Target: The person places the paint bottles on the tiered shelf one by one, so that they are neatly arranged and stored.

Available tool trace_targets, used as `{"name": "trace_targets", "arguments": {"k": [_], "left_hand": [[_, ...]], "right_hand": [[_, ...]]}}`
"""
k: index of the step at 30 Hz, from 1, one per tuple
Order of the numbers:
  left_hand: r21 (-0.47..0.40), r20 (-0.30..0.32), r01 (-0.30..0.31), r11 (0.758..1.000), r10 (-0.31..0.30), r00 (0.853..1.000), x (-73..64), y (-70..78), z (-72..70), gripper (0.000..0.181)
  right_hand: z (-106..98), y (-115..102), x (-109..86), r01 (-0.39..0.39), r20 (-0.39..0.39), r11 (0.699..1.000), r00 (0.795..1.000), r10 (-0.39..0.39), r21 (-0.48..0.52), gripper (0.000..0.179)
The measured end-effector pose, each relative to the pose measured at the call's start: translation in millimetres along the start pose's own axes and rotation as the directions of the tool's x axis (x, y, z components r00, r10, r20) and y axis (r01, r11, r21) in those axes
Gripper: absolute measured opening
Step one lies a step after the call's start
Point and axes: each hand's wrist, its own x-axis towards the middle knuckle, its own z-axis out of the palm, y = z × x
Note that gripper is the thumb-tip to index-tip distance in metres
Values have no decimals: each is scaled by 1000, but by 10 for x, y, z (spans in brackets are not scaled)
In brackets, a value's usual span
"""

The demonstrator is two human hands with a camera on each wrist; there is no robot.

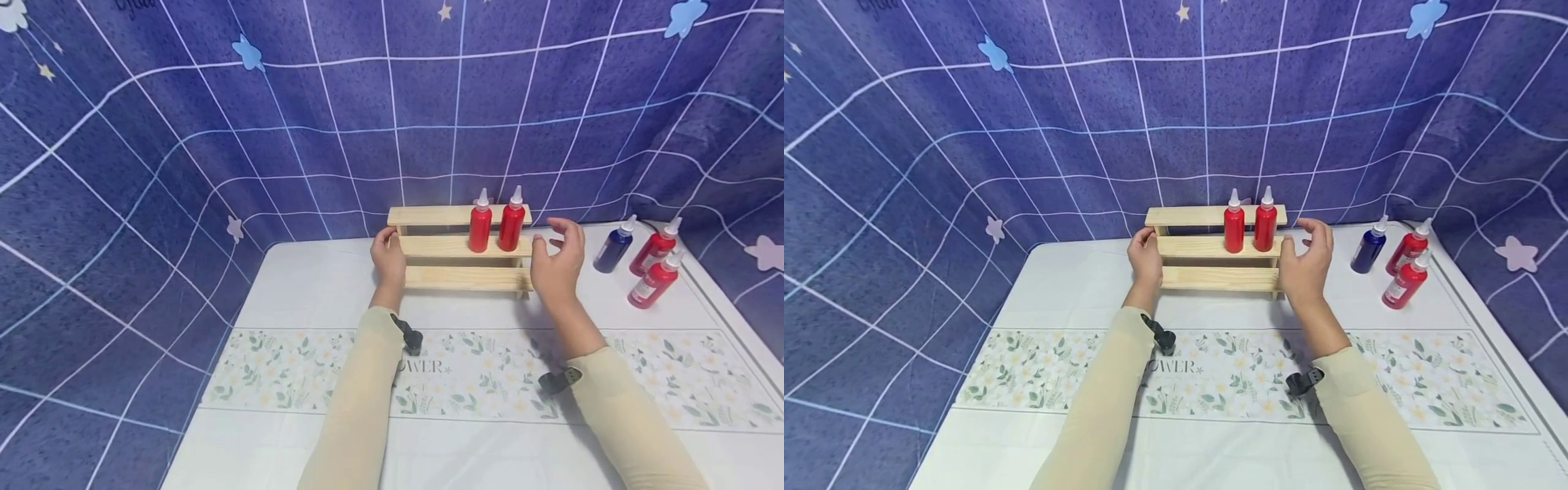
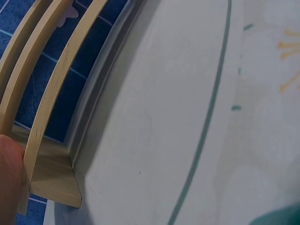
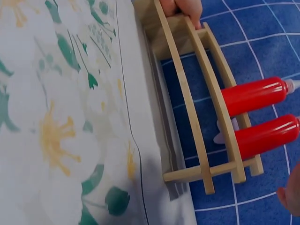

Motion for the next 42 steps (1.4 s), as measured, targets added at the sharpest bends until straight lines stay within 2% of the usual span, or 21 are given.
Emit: {"name": "trace_targets", "arguments": {"k": [7, 14, 18, 25, 35, 38, 42], "left_hand": [[-5, 7, 7, 1000, -7, 1000, 29, -18, -4, 21], [-15, 17, -9, 1000, 9, 1000, 32, -52, -16, 19], [5, 32, -29, 1000, 28, 999, 20, -37, -10, 20], [33, 25, -14, 999, 13, 1000, 27, -29, 0, 21], [7, 23, 2, 1000, -2, 1000, 47, 35, -7, 20], [-3, 21, 21, 1000, -21, 1000, 46, 49, -7, 18], [-27, 32, 37, 999, -36, 999, 49, 62, -16, 17]], "right_hand": [[-74, 100, 68, -21, -73, 999, 997, 18, -44, 68], [-139, 195, 112, -74, -104, 996, 992, 69, -54, 86], [-171, 256, 144, -85, -111, 995, 991, 78, -61, 88], [-217, 345, 136, -108, -80, 989, 992, 100, -97, 88], [-327, 427, 219, -71, -165, 990, 985, 51, -119, 89], [-376, 468, 247, -99, -195, 986, 978, 72, -131, 91], [-424, 529, 285, -168, -218, 979, 966, 140, -113, 93]]}}
